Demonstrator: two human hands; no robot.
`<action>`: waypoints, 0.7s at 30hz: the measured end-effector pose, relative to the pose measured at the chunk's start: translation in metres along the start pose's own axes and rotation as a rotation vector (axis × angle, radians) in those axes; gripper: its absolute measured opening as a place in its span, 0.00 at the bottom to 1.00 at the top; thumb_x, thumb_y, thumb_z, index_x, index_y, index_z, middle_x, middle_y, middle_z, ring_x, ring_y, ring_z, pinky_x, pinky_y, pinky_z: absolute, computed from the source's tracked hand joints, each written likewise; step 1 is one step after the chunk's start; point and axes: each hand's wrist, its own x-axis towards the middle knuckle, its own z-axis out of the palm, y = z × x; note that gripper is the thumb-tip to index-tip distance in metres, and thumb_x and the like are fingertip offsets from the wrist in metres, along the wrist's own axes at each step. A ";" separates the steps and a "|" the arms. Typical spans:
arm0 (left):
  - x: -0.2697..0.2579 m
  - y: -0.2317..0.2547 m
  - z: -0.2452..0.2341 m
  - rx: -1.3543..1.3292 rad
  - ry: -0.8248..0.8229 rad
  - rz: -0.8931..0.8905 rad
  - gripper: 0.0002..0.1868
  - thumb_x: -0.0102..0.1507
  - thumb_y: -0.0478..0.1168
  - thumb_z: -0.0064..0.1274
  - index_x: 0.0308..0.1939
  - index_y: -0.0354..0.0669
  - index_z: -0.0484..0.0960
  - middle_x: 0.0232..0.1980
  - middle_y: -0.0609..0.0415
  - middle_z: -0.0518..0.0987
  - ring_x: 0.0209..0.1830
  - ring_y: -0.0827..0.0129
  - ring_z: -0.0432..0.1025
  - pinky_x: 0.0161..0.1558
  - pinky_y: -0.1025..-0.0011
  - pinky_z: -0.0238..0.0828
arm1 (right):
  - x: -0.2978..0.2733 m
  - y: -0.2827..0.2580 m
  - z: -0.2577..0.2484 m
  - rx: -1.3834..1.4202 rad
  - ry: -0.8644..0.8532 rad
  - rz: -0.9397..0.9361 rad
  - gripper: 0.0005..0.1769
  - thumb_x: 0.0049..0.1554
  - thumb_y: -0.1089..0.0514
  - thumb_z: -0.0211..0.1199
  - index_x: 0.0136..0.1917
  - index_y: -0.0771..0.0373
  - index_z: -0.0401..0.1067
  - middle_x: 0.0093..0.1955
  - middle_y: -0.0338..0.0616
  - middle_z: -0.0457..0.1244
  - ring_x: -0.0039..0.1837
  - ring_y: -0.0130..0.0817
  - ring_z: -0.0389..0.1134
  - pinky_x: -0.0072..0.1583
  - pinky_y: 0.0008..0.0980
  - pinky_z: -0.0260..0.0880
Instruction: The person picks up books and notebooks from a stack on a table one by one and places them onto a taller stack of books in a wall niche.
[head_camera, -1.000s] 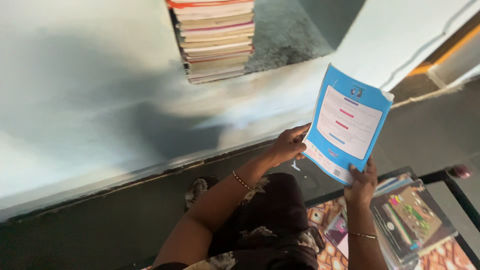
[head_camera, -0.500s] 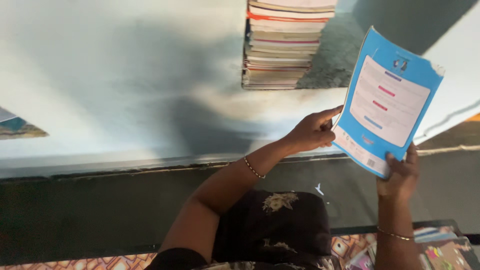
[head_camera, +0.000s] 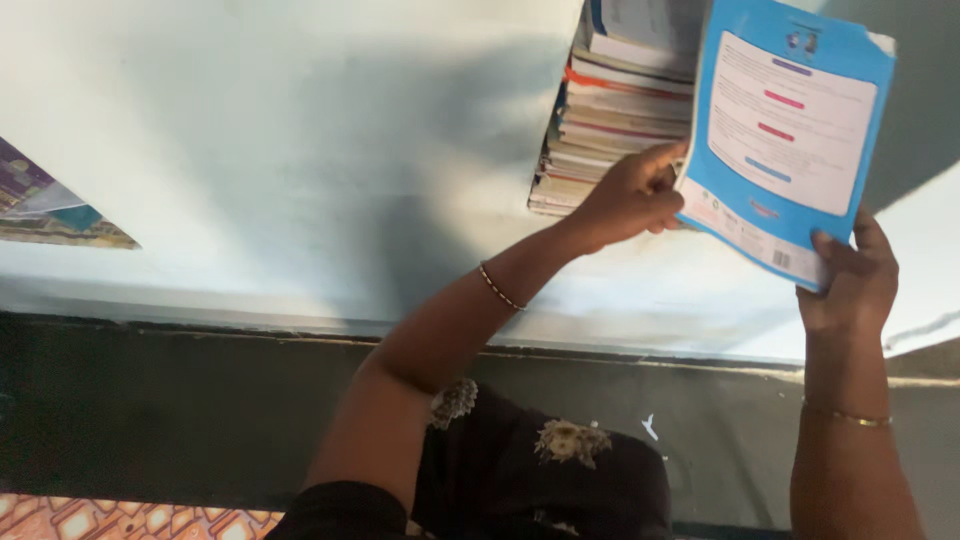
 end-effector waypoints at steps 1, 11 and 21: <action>0.005 0.003 -0.009 -0.027 0.012 0.007 0.42 0.61 0.34 0.51 0.80 0.41 0.56 0.34 0.55 0.76 0.30 0.74 0.77 0.34 0.75 0.80 | 0.013 0.001 0.007 -0.045 0.011 -0.001 0.31 0.57 0.79 0.46 0.74 0.76 0.60 0.66 0.65 0.64 0.69 0.52 0.71 0.69 0.43 0.71; 0.090 -0.011 -0.111 -0.080 0.306 0.123 0.36 0.63 0.33 0.50 0.76 0.29 0.60 0.39 0.50 0.76 0.32 0.69 0.79 0.31 0.72 0.81 | 0.188 0.034 0.051 -0.056 0.003 0.037 0.32 0.60 0.59 0.53 0.76 0.67 0.59 0.66 0.61 0.58 0.66 0.53 0.62 0.65 0.48 0.71; 0.092 -0.038 -0.102 0.863 0.640 0.543 0.34 0.66 0.41 0.56 0.73 0.31 0.62 0.61 0.37 0.74 0.62 0.46 0.71 0.63 0.57 0.72 | 0.236 0.058 0.063 -0.066 -0.331 -0.191 0.33 0.58 0.59 0.54 0.77 0.62 0.63 0.70 0.48 0.58 0.73 0.45 0.57 0.75 0.44 0.55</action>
